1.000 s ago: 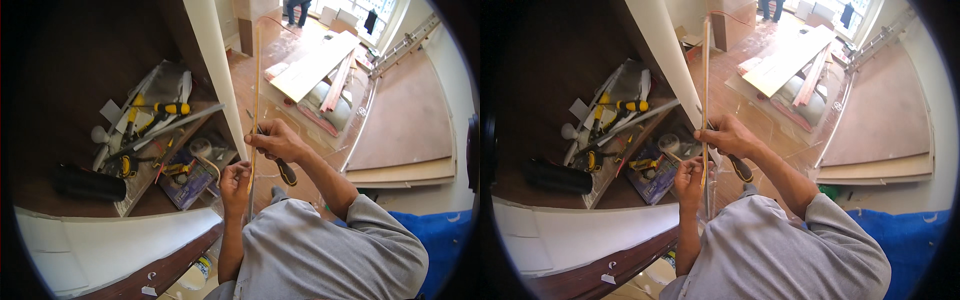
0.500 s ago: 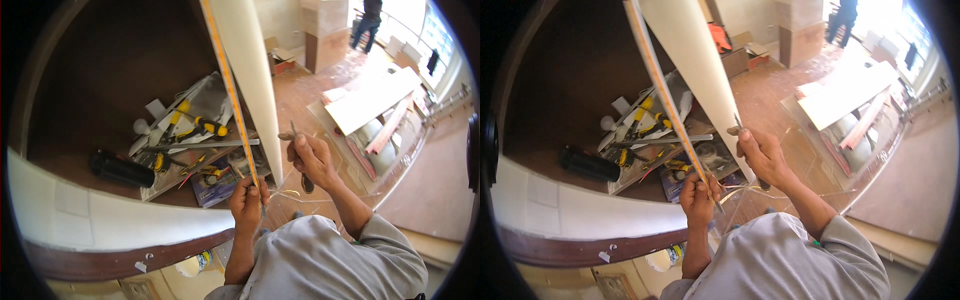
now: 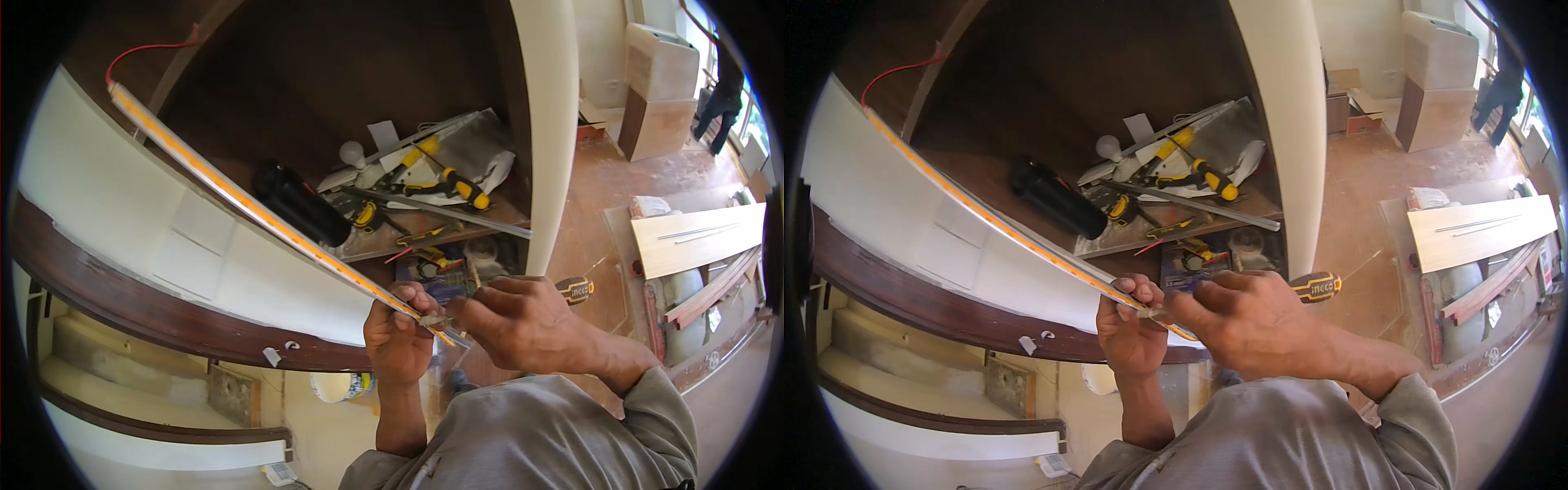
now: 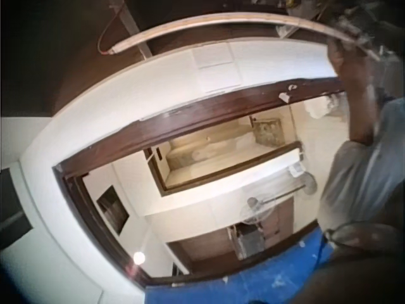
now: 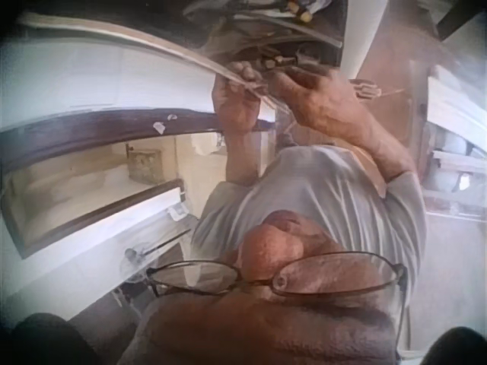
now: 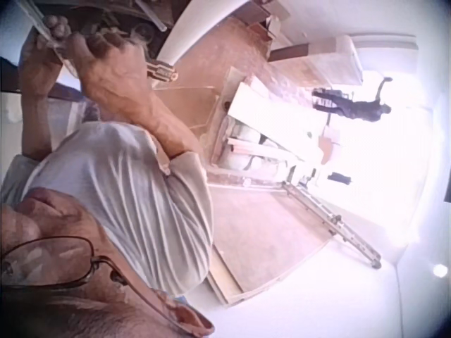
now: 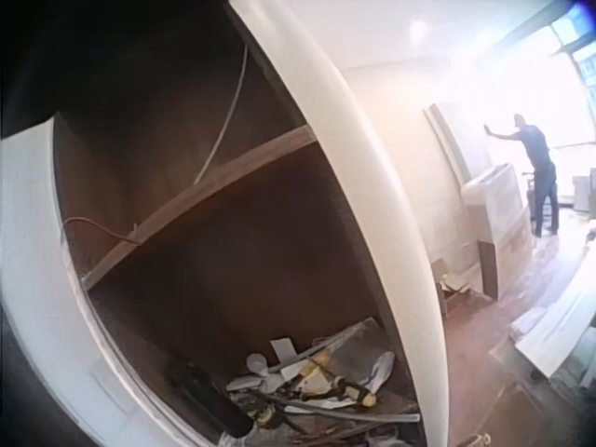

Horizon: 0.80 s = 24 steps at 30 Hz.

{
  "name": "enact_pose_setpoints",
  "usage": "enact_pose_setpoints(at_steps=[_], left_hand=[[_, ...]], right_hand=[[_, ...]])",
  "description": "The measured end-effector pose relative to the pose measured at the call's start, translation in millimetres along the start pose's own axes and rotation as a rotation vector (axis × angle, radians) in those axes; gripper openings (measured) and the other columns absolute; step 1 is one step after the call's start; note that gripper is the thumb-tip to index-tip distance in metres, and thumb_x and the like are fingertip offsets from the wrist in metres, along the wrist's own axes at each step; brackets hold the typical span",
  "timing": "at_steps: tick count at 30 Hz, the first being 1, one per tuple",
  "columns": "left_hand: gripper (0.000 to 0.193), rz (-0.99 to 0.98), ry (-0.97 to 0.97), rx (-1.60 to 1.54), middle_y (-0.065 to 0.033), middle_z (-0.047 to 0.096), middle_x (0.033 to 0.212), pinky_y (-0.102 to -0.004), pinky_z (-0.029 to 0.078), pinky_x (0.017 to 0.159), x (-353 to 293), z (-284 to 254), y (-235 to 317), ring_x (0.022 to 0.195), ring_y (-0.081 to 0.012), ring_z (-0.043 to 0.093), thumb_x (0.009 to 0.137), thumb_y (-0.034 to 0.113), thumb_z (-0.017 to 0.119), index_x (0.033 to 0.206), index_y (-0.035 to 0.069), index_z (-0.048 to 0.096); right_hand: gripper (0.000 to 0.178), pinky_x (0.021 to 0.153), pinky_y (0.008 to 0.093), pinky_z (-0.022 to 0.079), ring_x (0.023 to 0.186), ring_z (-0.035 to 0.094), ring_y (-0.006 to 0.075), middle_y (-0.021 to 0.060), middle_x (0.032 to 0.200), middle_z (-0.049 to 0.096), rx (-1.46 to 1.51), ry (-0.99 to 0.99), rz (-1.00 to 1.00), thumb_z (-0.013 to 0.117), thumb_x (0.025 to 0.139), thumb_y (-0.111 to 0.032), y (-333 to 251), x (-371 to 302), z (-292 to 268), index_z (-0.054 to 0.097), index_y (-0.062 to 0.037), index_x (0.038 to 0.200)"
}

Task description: The person strips the ends of a flexible LED strip wire using a screwdriver, then inserts the LED strip into a metal channel. The person continues to strip and prepare the wire ends throughout the clip.

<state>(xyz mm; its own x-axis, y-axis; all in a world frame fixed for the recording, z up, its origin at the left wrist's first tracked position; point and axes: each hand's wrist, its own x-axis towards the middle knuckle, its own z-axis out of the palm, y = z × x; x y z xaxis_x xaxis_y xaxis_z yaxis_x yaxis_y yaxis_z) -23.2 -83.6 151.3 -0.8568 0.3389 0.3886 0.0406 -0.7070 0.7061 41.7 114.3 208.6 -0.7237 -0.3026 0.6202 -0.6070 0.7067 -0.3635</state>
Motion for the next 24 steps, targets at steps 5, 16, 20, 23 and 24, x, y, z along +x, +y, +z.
enact_pose_setpoints(at_steps=[5, 16, 20, 23, 24], left_hand=[[0.039, -0.014, -0.054, -0.048, -0.0116, 0.058, 0.118, -0.0379, 0.055, 0.088, -1.5, -22.2, 30.7, 0.106, -0.0206, 0.059, 0.105, 0.014, 0.057, 0.138, -0.005, 0.054], [0.038, -0.018, -0.068, -0.011, -0.0126, 0.061, 0.121, -0.0354, 0.057, 0.076, -12.0, -62.9, 65.2, 0.097, -0.0215, 0.066, 0.103, 0.014, 0.06, 0.133, -0.008, 0.058], [0.038, -0.015, -0.023, 0.029, -0.0125, 0.061, 0.12, -0.0347, 0.057, 0.076, -13.2, -69.9, 68.0, 0.098, -0.021, 0.066, 0.102, 0.014, 0.062, 0.132, -0.009, 0.059], [0.04, -0.03, -0.03, 0.056, -0.0121, 0.061, 0.119, -0.034, 0.057, 0.076, -16.9, -70.6, 70.9, 0.097, -0.0203, 0.066, 0.102, 0.015, 0.062, 0.133, -0.01, 0.058], [0.041, -0.028, -0.019, 0.073, -0.0119, 0.061, 0.118, -0.0335, 0.057, 0.076, -17.2, -70.9, 71.2, 0.096, -0.0201, 0.066, 0.102, 0.015, 0.062, 0.133, -0.011, 0.057]], right_hand=[[0.029, 0.06, 0.0377, 0.054, 0.073, 0.064, 0.0216, 0.0022, 0.074, 0.056, -0.153, 0.046, -0.087, 0.069, 0.076, -0.019, -17.1, 24.7, 29.1, 0.057, -0.0075, 0.1], [0.03, 0.062, 0.0366, 0.055, 0.075, 0.064, 0.0226, 0.0046, 0.077, 0.059, -0.156, 0.046, -0.099, 0.07, 0.075, -0.02, -49.7, 47.1, 60.0, 0.057, -0.0045, 0.098], [0.032, 0.057, 0.0364, 0.055, 0.073, 0.064, 0.0235, 0.0066, 0.078, 0.059, -0.163, -0.002, -0.047, 0.071, 0.075, -0.018, -57.0, 49.6, 67.9, 0.057, -0.0032, 0.099], [0.032, 0.053, 0.0365, 0.054, 0.071, 0.064, 0.0236, 0.0074, 0.077, 0.059, -0.182, -0.035, -0.023, 0.071, 0.075, -0.018, -63.5, 46.8, 69.1, 0.057, -0.0025, 0.099], [0.032, 0.053, 0.0365, 0.054, 0.071, 0.064, 0.0236, 0.0074, 0.077, 0.059, -0.185, -0.034, -0.019, 0.071, 0.075, -0.018, -64.7, 46.6, 69.6, 0.057, -0.0025, 0.099]])
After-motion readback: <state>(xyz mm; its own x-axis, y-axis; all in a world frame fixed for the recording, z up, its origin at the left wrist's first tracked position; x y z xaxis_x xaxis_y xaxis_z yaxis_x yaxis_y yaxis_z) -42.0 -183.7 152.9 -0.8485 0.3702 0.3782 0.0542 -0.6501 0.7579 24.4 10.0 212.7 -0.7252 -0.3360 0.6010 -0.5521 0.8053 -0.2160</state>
